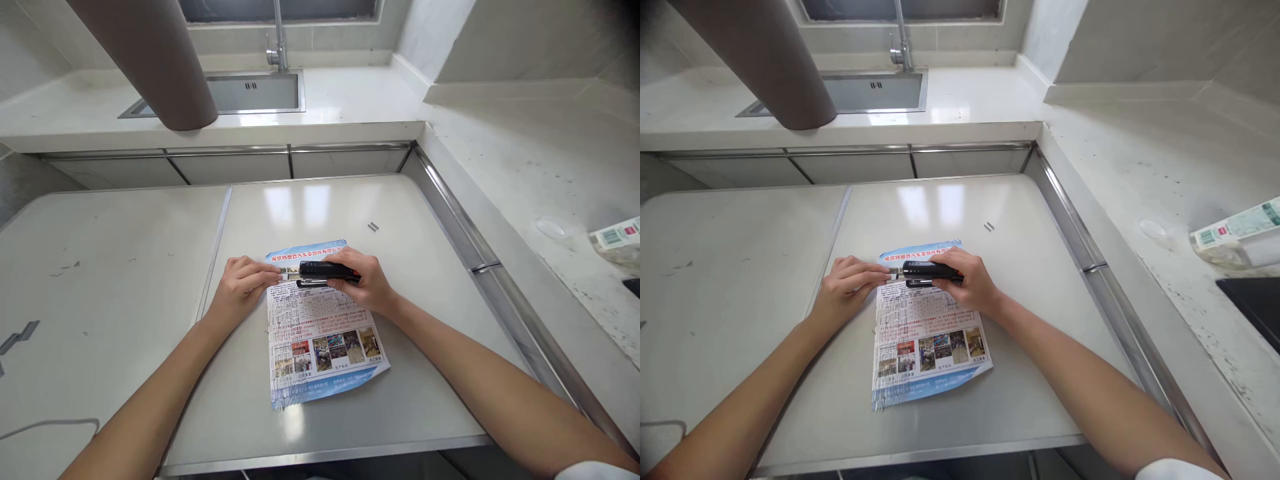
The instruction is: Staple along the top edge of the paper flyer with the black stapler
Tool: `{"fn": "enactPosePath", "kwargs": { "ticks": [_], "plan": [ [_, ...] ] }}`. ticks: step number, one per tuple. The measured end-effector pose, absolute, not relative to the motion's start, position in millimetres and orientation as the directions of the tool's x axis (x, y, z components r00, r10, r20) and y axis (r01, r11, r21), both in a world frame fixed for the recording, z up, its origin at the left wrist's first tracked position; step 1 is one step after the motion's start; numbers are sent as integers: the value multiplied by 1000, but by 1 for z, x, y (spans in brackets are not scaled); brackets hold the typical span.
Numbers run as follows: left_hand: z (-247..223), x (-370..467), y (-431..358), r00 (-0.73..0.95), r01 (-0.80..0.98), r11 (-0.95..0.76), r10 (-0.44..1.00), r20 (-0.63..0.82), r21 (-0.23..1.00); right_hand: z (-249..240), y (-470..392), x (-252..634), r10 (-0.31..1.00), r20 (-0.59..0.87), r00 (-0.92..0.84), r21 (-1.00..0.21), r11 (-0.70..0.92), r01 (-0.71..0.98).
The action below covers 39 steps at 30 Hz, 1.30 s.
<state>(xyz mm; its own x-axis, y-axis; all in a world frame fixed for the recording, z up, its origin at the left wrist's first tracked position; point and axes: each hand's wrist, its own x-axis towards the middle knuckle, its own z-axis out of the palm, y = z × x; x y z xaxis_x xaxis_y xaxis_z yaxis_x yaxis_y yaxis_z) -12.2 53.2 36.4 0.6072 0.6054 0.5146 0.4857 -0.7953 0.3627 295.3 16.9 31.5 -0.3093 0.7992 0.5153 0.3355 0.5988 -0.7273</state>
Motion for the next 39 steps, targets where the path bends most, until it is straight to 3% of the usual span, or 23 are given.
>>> {"fn": "enactPosePath", "kwargs": {
  "ticks": [8, 16, 21, 24, 27, 31, 35, 39],
  "plan": [
    [42, -3, 42, 699, 238, -885, 442, 562, 400, 44, 9, 286, 661, 542, -519, -719, 684, 121],
    [44, 0, 36, 735, 201, -877, 430, 525, 438, 44, -1, 266, 644, 532, -550, -714, 691, 118],
    [38, 2, 40, 669, 320, -823, 547, 503, 469, 40, 0, 268, 689, 511, -514, -703, 679, 210],
    [32, 3, 44, 630, 495, -743, 664, 402, 451, 42, 5, 279, 820, 443, -363, -747, 561, 357],
    [27, 3, 47, 605, 646, -661, 748, 272, 382, 47, 15, 299, 930, 359, -79, -774, 344, 531],
    [19, 2, 48, 570, 740, -591, 804, 167, 320, 54, 30, 329, 905, 369, 211, -675, 105, 731],
    [15, 0, 48, 544, 760, -560, 826, 148, 332, 54, 35, 347, 902, 340, 264, -575, -22, 818],
    [19, 0, 50, 526, 725, -549, 831, 181, 415, 51, 35, 352, 931, 270, 245, -552, -59, 832]
  ]
}}
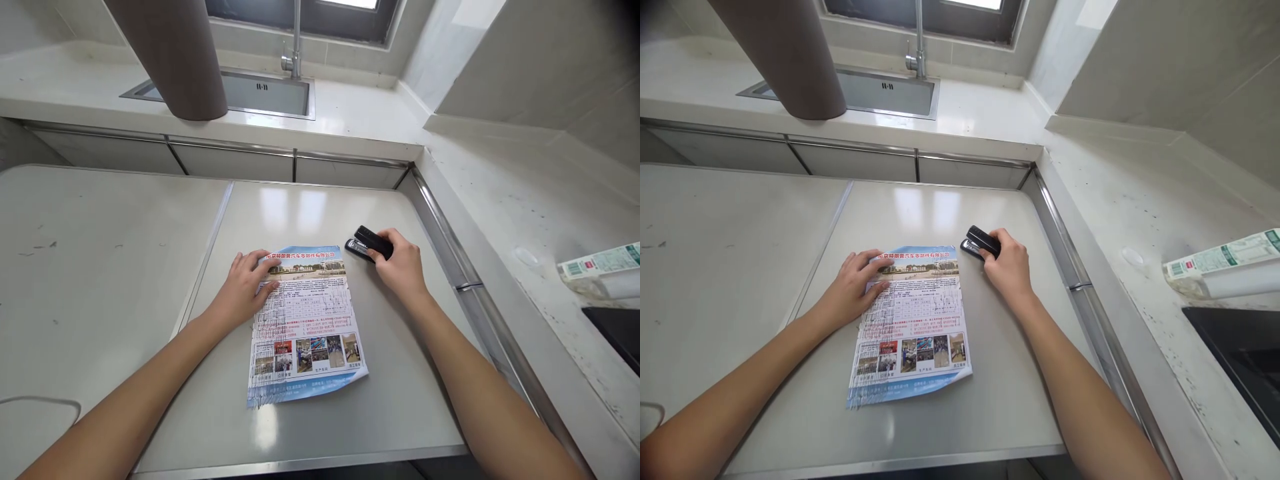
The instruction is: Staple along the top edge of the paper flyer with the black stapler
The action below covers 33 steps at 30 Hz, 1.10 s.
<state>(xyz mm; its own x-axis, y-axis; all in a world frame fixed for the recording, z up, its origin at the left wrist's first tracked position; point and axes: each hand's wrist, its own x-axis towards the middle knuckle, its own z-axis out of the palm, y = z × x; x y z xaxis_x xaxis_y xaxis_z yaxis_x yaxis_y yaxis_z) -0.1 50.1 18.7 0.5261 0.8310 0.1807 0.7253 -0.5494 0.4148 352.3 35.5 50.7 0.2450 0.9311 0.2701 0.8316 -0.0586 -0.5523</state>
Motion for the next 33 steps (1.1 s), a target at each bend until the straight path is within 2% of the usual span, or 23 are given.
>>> {"fn": "enactPosePath", "kwargs": {
  "ticks": [3, 7, 10, 15, 19, 24, 30, 33],
  "plan": [
    [24, 0, 50, 491, 662, -530, 841, 227, 530, 49, 36, 353, 956, 230, 182, -531, -33, 847],
    [31, -2, 50, 413, 567, -472, 872, 264, 674, 49, 34, 353, 966, 257, 19, -484, 111, 868],
    [32, -4, 51, 351, 528, -397, 907, 232, 751, 49, 31, 350, 962, 267, -56, -442, 174, 880],
    [29, -6, 54, 349, 400, -296, 924, 154, 867, 50, 27, 338, 963, 238, -128, -367, 211, 906],
    [30, -6, 54, 344, 386, -254, 932, 117, 887, 50, 26, 334, 960, 238, -149, -367, 231, 901],
    [35, -4, 52, 351, 460, -290, 928, 128, 839, 54, 26, 335, 961, 194, -199, -346, 256, 902],
    [33, -5, 52, 352, 445, -283, 928, 125, 849, 57, 23, 328, 949, 187, -255, -372, 308, 875],
    [32, -5, 52, 357, 448, -282, 926, 119, 848, 54, 22, 324, 952, 179, -248, -340, 296, 892]
  ]
}}
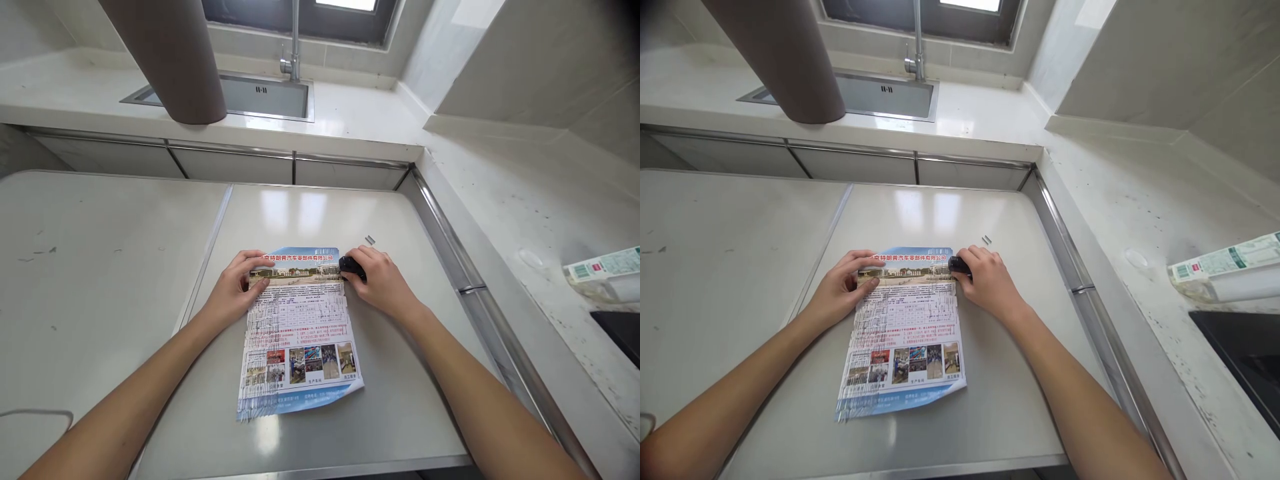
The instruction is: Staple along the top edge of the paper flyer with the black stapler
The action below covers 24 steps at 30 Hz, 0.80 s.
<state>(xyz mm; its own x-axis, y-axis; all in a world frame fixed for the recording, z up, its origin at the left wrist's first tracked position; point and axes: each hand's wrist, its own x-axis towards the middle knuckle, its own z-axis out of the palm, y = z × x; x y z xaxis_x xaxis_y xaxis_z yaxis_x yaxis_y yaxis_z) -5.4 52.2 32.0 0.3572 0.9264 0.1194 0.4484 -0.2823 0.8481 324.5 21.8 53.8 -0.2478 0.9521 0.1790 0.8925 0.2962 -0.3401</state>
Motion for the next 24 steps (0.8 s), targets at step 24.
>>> {"fn": "enactPosePath", "kwargs": {
  "ticks": [24],
  "plan": [
    [34, -3, 52, 372, 467, -310, 918, 134, 828, 47, 19, 316, 942, 183, -283, -69, 300, 952]
  ]
}}
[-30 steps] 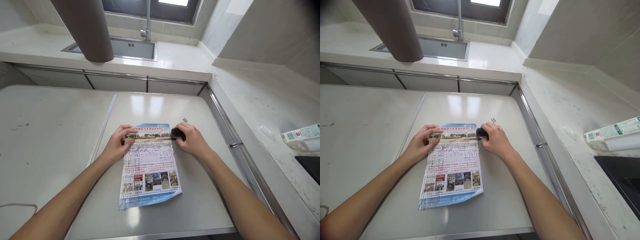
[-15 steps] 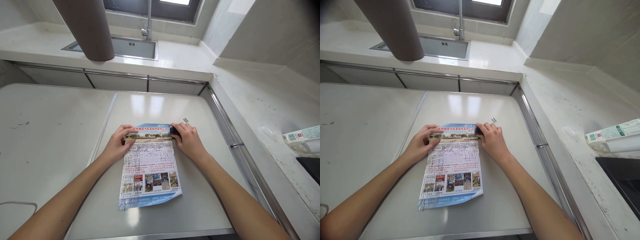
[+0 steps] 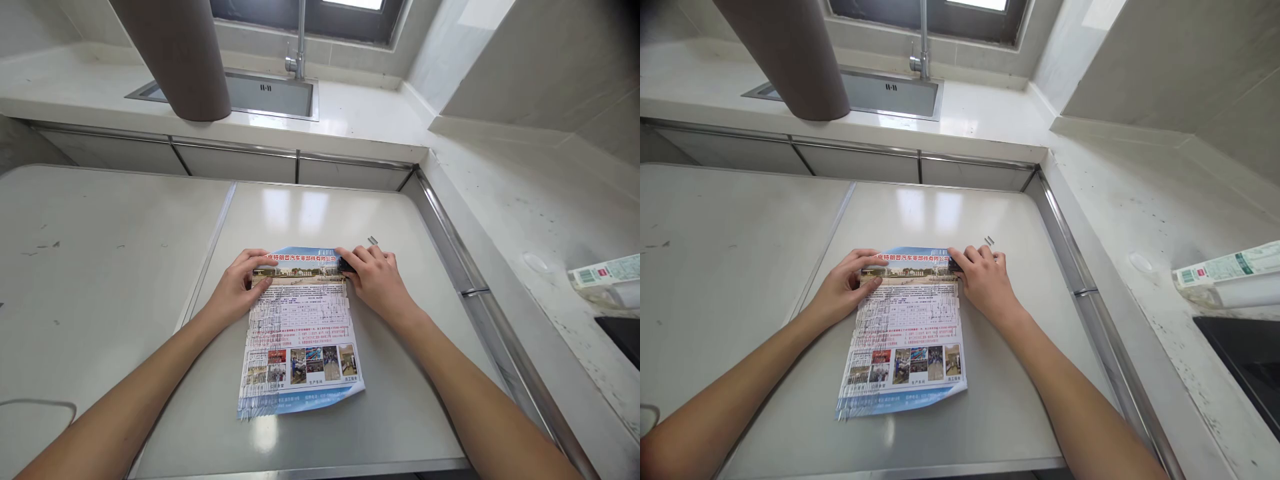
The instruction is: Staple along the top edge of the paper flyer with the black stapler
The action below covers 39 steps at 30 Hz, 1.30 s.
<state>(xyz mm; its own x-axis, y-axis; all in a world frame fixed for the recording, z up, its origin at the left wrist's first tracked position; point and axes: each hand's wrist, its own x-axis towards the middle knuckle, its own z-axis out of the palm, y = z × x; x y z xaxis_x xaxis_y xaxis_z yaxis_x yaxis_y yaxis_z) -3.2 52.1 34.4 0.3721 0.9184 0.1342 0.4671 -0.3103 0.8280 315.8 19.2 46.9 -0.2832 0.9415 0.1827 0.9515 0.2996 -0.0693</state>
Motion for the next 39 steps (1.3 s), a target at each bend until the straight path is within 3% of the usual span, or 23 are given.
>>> {"fn": "enactPosePath", "kwargs": {
  "ticks": [13, 19, 26, 33, 39],
  "plan": [
    [32, -2, 52, 368, 444, -316, 917, 151, 839, 53, 19, 307, 931, 115, -346, 76, 339, 938],
    [33, 0, 52, 394, 548, -397, 899, 191, 736, 53, 19, 301, 933, 134, -335, 89, 325, 942],
    [26, 1, 51, 454, 625, -467, 869, 196, 625, 66, 15, 322, 978, 53, -200, -64, 203, 977],
    [26, 0, 51, 460, 625, -469, 867, 191, 624, 60, 24, 340, 978, 62, 201, -116, -193, 974],
    [27, 1, 51, 444, 622, -462, 873, 201, 632, 64, 18, 321, 954, 271, 130, -225, -69, 972]
  ]
}}
